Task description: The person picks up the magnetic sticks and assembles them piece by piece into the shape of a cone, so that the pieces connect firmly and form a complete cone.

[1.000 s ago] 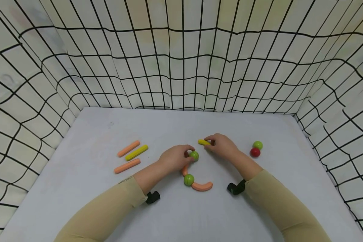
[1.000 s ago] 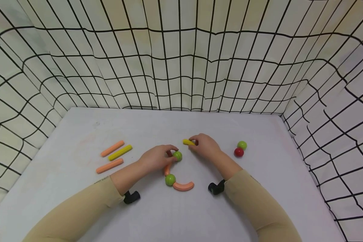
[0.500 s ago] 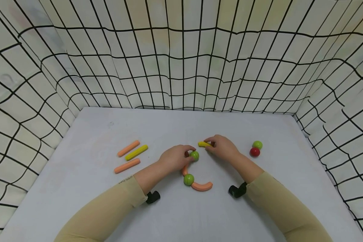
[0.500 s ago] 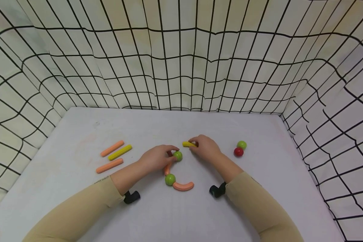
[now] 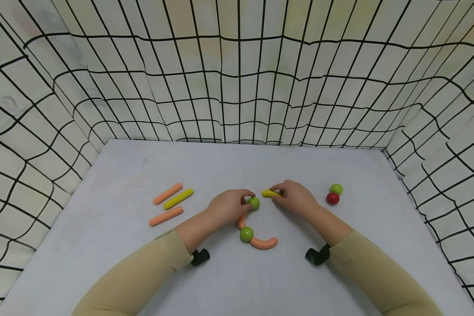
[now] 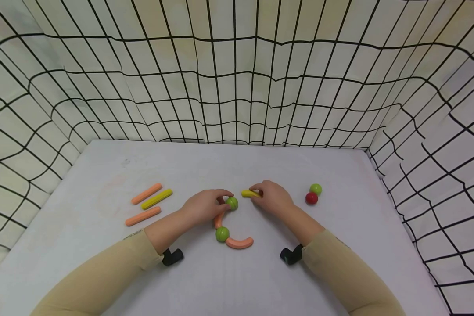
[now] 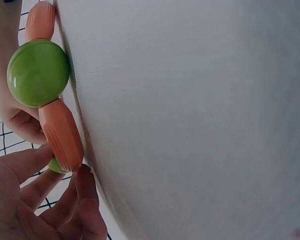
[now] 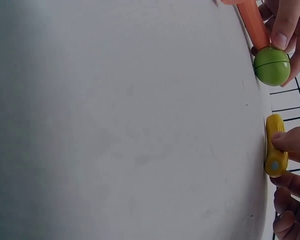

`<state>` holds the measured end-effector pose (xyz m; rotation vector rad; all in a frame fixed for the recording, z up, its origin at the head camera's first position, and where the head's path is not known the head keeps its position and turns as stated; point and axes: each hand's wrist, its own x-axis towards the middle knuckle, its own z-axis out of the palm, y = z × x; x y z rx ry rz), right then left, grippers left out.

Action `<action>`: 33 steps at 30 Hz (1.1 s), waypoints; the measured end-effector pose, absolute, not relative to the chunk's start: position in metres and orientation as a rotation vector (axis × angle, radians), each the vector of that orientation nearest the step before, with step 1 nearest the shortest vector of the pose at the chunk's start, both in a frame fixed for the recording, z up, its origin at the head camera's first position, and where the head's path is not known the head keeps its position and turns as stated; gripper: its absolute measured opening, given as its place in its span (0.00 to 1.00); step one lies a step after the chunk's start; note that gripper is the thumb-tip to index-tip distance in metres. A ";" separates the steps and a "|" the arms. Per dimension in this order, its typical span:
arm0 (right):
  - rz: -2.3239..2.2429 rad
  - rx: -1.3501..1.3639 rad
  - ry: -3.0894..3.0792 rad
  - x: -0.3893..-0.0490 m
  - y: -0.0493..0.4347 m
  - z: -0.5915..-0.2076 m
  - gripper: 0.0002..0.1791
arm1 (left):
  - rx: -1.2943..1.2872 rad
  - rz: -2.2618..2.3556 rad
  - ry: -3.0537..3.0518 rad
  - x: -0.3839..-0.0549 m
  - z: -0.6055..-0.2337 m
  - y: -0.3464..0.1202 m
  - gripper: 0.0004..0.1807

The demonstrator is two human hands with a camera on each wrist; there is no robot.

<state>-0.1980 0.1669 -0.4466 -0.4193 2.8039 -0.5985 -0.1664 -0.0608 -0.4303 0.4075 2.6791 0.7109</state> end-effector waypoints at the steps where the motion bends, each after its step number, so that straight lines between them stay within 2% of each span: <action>1: -0.595 -0.419 2.804 -0.197 0.168 -0.446 0.20 | 0.407 0.710 2.678 -0.167 -0.430 -0.061 0.21; 13: -0.626 -0.447 2.803 -0.181 0.169 -0.443 0.19 | 0.413 0.707 2.675 -0.166 -0.428 -0.060 0.21; 33: -0.650 -0.513 2.816 -0.177 0.163 -0.446 0.18 | 0.406 0.720 2.667 -0.167 -0.429 -0.060 0.21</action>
